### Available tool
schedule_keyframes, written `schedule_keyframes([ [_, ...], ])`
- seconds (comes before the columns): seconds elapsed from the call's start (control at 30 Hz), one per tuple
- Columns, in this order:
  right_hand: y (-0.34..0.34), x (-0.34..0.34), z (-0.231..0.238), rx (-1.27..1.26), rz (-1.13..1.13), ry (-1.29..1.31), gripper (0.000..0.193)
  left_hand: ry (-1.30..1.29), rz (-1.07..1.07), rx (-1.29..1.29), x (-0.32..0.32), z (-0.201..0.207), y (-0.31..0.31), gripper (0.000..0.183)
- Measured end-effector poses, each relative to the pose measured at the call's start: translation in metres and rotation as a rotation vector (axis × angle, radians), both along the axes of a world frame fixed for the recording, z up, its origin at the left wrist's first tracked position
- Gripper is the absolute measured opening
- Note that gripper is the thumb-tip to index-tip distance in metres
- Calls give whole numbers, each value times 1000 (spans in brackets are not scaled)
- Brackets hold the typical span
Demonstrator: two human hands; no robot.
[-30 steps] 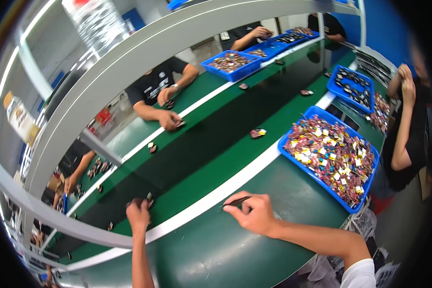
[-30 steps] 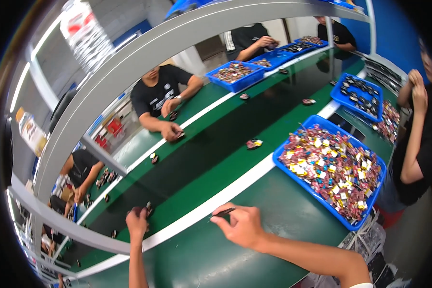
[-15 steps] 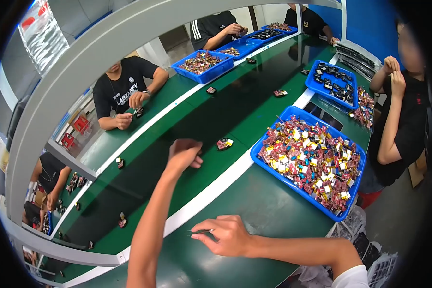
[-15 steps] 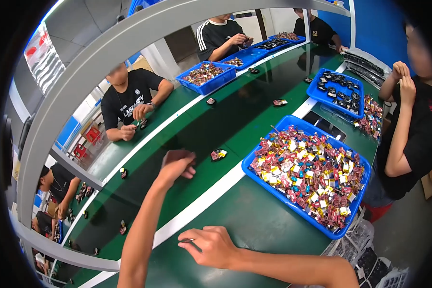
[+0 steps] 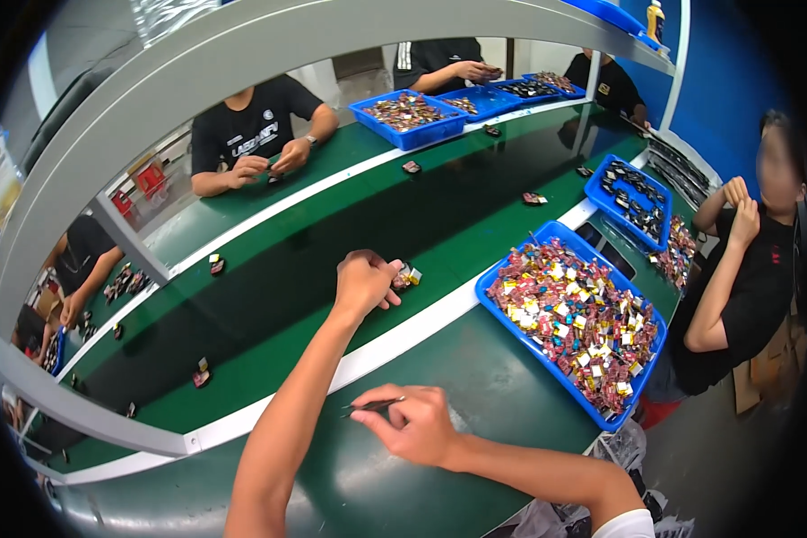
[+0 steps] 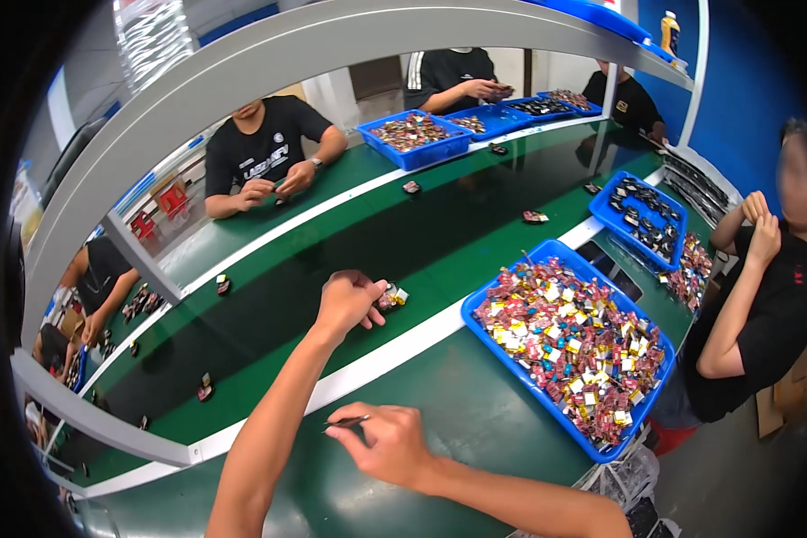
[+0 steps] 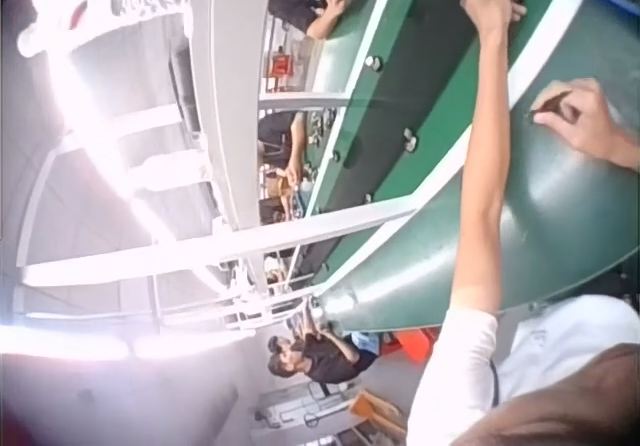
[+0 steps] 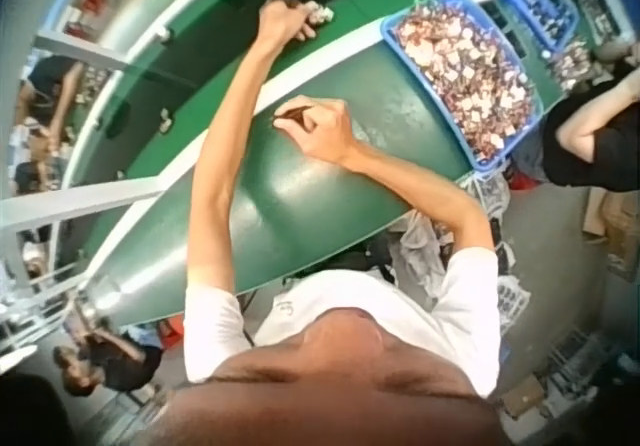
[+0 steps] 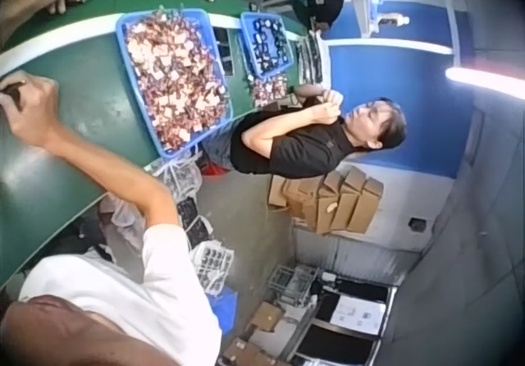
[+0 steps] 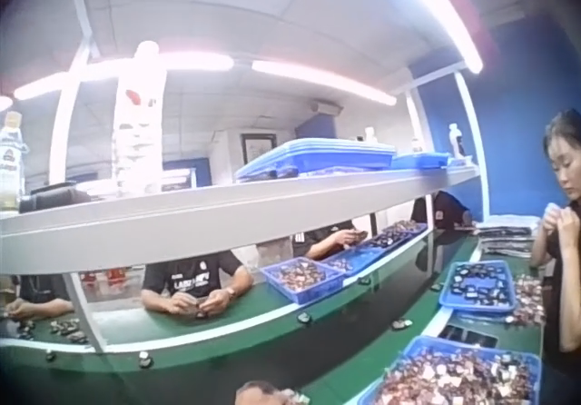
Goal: The recorder is using tweezers to assemble small electronic components on a factory assembly line.
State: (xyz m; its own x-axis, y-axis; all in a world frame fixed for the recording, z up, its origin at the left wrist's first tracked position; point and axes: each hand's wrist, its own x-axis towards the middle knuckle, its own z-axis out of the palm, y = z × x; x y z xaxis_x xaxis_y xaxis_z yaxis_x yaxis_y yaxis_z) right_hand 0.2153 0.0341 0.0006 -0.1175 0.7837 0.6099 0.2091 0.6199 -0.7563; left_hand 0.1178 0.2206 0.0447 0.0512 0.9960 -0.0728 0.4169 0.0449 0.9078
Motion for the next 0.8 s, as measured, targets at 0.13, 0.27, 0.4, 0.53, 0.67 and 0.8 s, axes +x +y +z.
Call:
schedule_keyframes([
  [0.13, 4, 9, -2, -66, 16, 92, 9, -129, 34, 114, -47, 13, -63, 20],
  [0.27, 2, 10, 15, -401, 58, 159, 17, -270, 143, 110, -92, -10, -135, 17],
  [0.4, 3, 9, 15, -406, 98, 222, 9, -422, 184, 50, -95, -26, -185, 17],
  [0.53, 2, 8, 11, -373, 70, 105, 12, -406, 143, 84, -91, -34, -192, 14],
  [0.67, -1, 7, 18, -280, 1, 54, 14, -335, 85, 184, -85, -41, -189, 13],
  [0.8, 1, 7, 16, -208, -7, -79, 15, -321, 113, 193, -89, -44, -191, 13],
])
